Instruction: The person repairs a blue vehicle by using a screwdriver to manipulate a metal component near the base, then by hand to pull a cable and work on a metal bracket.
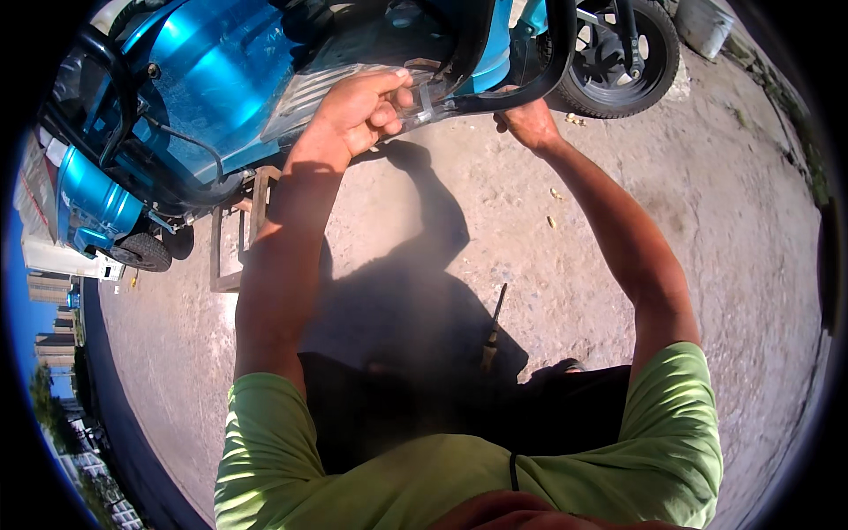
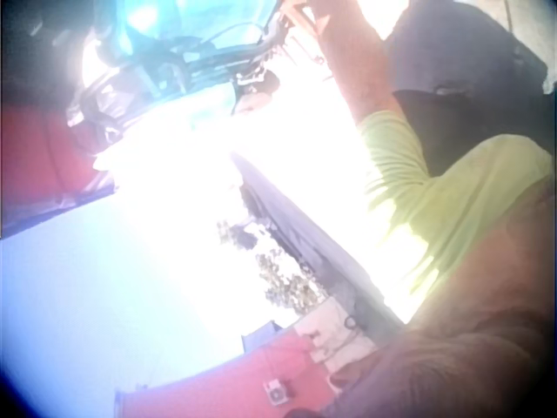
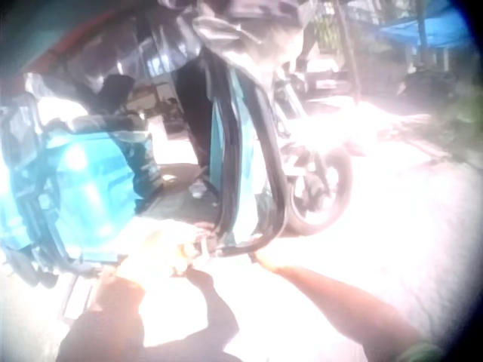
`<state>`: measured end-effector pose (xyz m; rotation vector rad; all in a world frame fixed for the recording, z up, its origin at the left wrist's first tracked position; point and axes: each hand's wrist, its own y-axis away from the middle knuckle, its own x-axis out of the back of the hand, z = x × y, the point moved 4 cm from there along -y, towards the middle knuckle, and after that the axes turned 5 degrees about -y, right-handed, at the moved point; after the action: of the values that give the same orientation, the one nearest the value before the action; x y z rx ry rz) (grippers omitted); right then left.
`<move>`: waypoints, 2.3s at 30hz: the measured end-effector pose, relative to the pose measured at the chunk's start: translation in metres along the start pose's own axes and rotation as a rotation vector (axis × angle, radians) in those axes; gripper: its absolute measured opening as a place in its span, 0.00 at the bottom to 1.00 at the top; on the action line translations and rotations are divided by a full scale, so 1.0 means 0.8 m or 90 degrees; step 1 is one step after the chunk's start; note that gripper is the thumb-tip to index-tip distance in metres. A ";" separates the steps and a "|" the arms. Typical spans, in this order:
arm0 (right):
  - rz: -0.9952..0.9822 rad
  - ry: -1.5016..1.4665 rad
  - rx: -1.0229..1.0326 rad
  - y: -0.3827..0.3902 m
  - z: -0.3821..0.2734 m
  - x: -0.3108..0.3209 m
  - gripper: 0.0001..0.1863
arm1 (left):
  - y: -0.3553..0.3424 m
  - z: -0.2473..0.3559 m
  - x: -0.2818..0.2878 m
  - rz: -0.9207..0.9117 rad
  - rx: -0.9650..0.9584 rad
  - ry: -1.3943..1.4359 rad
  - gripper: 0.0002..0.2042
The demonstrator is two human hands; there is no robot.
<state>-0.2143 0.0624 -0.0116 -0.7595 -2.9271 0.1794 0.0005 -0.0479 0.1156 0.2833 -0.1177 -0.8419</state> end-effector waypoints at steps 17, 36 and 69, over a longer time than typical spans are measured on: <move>-0.073 -0.107 -0.230 0.042 0.041 0.030 0.17 | 0.003 -0.021 -0.021 -0.075 0.000 0.070 0.09; -0.142 -0.063 -0.314 0.071 0.067 -0.006 0.16 | -0.060 0.010 -0.078 -0.024 -0.002 0.283 0.08; -0.176 -0.011 -0.196 0.080 -0.016 -0.038 0.14 | -0.066 0.016 -0.021 0.131 -0.211 -0.467 0.12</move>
<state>-0.1554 0.1042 -0.0108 -0.3751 -3.0716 -0.2963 -0.0513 -0.0715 0.1123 -0.3577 -0.6727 -0.7116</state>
